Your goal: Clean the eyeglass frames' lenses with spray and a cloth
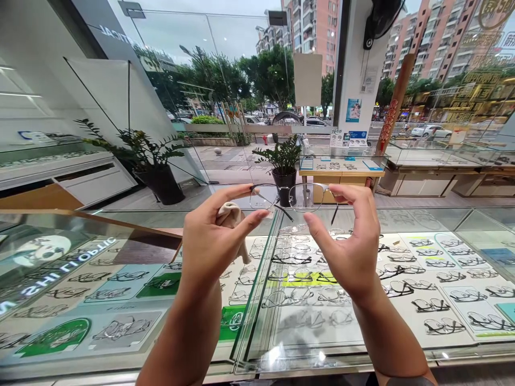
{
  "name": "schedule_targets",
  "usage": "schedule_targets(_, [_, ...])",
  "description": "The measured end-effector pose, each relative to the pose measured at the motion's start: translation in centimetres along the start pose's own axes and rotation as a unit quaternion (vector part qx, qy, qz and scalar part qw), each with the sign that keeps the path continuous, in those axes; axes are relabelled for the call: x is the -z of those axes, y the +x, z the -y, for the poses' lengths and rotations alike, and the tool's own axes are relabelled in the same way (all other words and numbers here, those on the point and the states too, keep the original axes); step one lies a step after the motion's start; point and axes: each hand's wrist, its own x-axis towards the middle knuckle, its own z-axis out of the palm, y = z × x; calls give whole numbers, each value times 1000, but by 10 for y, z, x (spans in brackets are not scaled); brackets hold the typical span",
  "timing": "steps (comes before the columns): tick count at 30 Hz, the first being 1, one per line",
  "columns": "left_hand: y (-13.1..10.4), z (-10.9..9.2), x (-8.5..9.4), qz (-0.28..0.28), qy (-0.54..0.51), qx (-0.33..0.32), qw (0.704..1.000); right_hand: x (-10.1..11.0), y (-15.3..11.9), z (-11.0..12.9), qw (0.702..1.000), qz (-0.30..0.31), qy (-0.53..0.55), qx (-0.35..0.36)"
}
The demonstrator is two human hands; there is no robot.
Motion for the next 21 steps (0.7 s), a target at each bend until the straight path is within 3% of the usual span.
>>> schedule_targets(15, [0, 0, 1, 9, -1, 6, 1000, 1, 0, 2, 1000, -1, 7, -2])
schedule_targets(21, [-3, 3, -1, -54, 43, -45, 997, 2, 0, 0, 998, 26, -10, -49])
